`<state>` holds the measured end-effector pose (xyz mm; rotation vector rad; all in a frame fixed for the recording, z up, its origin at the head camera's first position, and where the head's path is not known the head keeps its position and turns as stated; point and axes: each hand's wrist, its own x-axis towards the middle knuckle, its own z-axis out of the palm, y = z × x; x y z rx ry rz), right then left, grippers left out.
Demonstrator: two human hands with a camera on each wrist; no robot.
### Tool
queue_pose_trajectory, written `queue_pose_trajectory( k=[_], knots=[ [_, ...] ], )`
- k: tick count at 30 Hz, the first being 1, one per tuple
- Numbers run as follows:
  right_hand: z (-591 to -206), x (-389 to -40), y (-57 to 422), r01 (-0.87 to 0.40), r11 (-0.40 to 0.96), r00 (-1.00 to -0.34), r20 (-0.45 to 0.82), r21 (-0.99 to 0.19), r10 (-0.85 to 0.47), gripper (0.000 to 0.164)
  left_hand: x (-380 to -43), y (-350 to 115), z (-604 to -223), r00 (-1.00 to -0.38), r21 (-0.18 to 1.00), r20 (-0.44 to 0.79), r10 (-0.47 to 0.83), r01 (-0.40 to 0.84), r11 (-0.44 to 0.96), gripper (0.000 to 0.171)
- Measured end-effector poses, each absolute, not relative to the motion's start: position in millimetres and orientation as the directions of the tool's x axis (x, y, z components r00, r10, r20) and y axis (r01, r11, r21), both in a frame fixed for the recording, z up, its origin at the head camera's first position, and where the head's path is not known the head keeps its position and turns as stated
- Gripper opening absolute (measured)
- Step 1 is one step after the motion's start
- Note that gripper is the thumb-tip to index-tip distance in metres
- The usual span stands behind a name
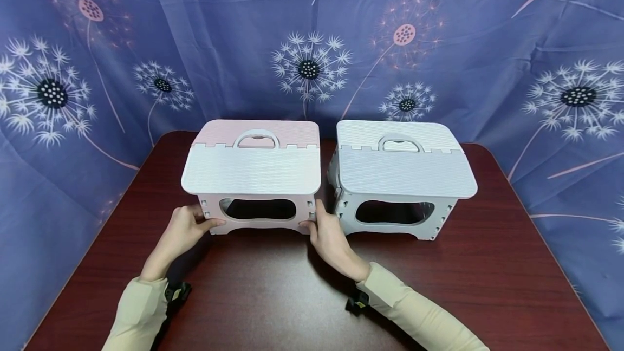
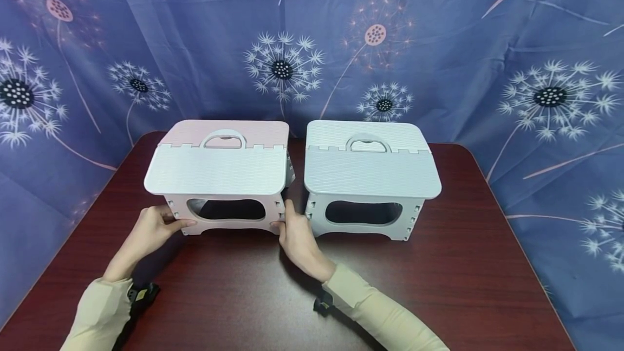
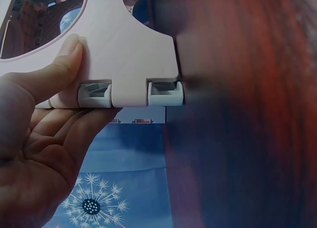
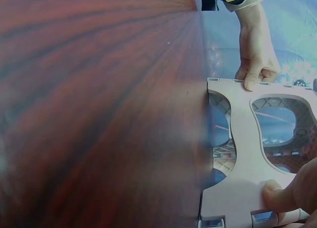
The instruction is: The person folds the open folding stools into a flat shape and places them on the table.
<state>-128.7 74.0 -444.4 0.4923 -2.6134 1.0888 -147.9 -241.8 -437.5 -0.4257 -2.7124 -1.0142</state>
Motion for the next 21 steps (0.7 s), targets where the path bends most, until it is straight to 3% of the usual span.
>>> queue_pose_trajectory(
  k=[21],
  knots=[
    [-445.3, -129.5, 73.2, -0.401, 0.661, -0.908, 0.369, -0.634, -0.197, 0.022, -148.6, -242.6, -437.5, -0.929, 0.600, 0.313, 0.198, 0.355, 0.717, 0.015]
  ],
)
